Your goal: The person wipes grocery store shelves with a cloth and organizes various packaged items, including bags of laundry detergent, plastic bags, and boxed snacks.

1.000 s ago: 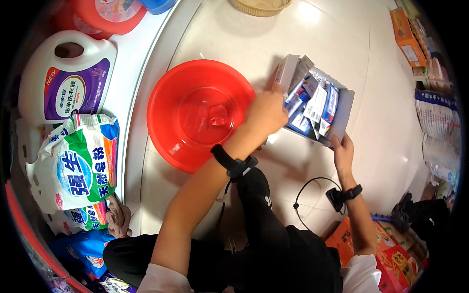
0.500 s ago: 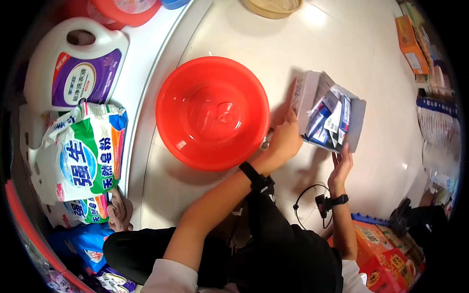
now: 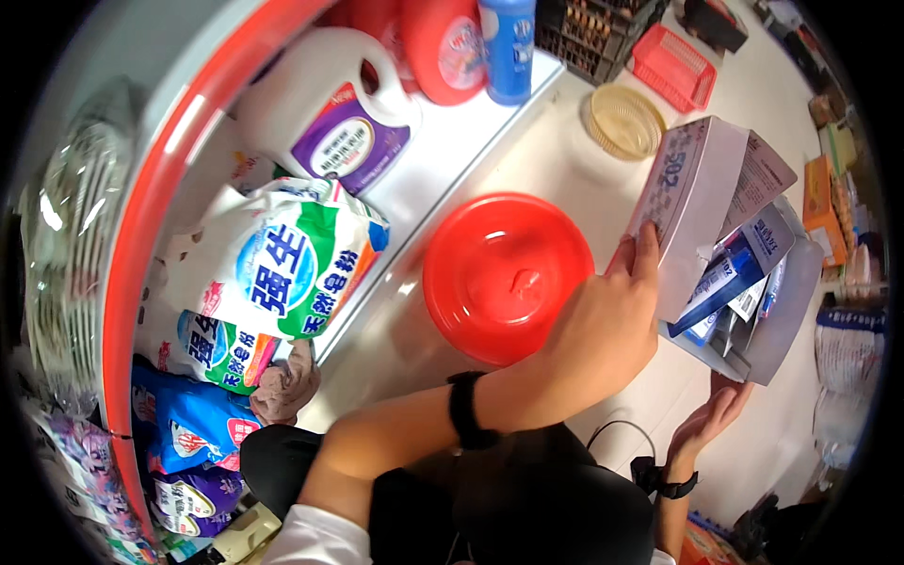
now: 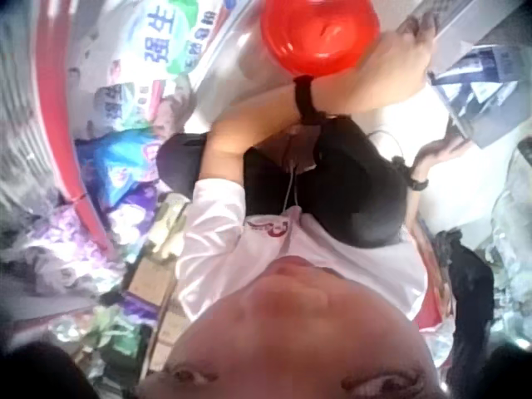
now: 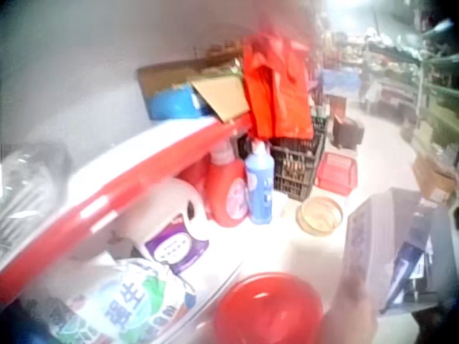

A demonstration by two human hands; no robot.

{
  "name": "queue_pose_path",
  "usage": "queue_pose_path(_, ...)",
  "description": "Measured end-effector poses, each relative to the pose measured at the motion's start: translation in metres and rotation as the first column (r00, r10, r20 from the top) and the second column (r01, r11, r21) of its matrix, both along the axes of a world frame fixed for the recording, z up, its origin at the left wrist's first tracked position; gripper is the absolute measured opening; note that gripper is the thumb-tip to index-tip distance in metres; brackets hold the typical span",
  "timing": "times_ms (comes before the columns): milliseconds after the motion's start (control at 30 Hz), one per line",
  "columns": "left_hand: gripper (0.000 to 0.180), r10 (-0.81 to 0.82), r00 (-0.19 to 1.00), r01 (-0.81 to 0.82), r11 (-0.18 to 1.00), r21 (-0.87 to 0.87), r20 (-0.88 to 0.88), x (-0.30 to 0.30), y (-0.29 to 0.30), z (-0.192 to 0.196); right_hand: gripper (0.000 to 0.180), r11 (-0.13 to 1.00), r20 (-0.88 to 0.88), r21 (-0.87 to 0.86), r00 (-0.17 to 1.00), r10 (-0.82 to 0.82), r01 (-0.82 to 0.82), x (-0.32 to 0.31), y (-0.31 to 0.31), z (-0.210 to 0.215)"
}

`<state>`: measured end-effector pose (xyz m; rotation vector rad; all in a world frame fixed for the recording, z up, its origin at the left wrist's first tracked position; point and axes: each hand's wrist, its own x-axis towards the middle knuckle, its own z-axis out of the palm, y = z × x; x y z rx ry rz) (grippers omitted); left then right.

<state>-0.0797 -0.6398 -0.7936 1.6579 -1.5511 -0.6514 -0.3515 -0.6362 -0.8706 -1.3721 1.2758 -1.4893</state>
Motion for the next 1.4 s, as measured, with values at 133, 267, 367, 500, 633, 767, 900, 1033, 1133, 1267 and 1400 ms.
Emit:
queue_pose_path(133,0.071,0.027,0.992,-0.022,0.999,-0.046,0.121,0.034,0.026,0.072,0.076,0.99,-0.134,-0.142,0.991,-0.013,-0.006,0.041,-0.008,0.034)
queue_pose_path(267,0.075,0.042,0.97,-0.02,0.995,-0.094,0.239,0.064,0.066,0.119,0.087,0.975,-0.087,-0.223,0.996,0.006,-0.025,0.078,-0.012,0.061)
queue_pose_path(367,0.077,0.155,0.906,-0.068,0.972,-0.227,0.394,0.082,0.101,0.144,0.084,0.956,-0.112,-0.283,0.993,0.041,-0.072,0.094,-0.016,0.069)
queue_pose_path(500,0.091,0.272,0.827,-0.092,0.929,-0.358,0.493,0.092,0.135,0.165,0.079,0.933,-0.052,-0.327,0.989,0.138,-0.147,0.124,-0.015,0.095)
queue_pose_path(633,0.093,0.379,0.747,-0.118,0.884,-0.452,0.546,0.1,0.157,0.166,0.073,0.879,-0.068,-0.442,0.984,0.165,-0.178,0.142,-0.017,0.103)
queue_pose_path(767,0.092,0.432,0.74,-0.158,0.857,-0.491,0.516,0.109,0.168,0.178,0.073,0.857,-0.075,-0.466,0.974,0.212,-0.222,0.161,-0.021,0.124)
queue_pose_path(900,0.093,0.495,0.748,-0.241,0.823,-0.515,0.442,0.122,0.165,0.196,0.072,0.801,-0.101,-0.528,0.957,0.271,-0.283,0.18,-0.043,0.153)
queue_pose_path(1033,0.098,0.611,0.71,-0.242,0.679,-0.693,0.351,0.14,0.151,0.202,0.07,0.744,-0.102,-0.574,0.932,0.348,-0.341,0.218,-0.067,0.183)
queue_pose_path(1133,0.099,0.693,0.614,-0.261,0.631,-0.731,0.378,0.155,0.15,0.205,0.066,0.734,-0.1,-0.576,0.922,0.373,-0.36,0.249,-0.073,0.206)
queue_pose_path(1267,0.091,0.731,0.554,-0.341,0.636,-0.692,0.398,0.168,0.145,0.21,0.068,0.665,-0.047,-0.559,0.819,0.572,-0.496,0.28,-0.092,0.226)
queue_pose_path(1400,0.087,0.666,0.65,-0.42,0.716,-0.558,0.366,0.184,0.138,0.209,0.072,0.609,-0.159,-0.575,0.806,0.571,-0.546,0.298,-0.116,0.231)
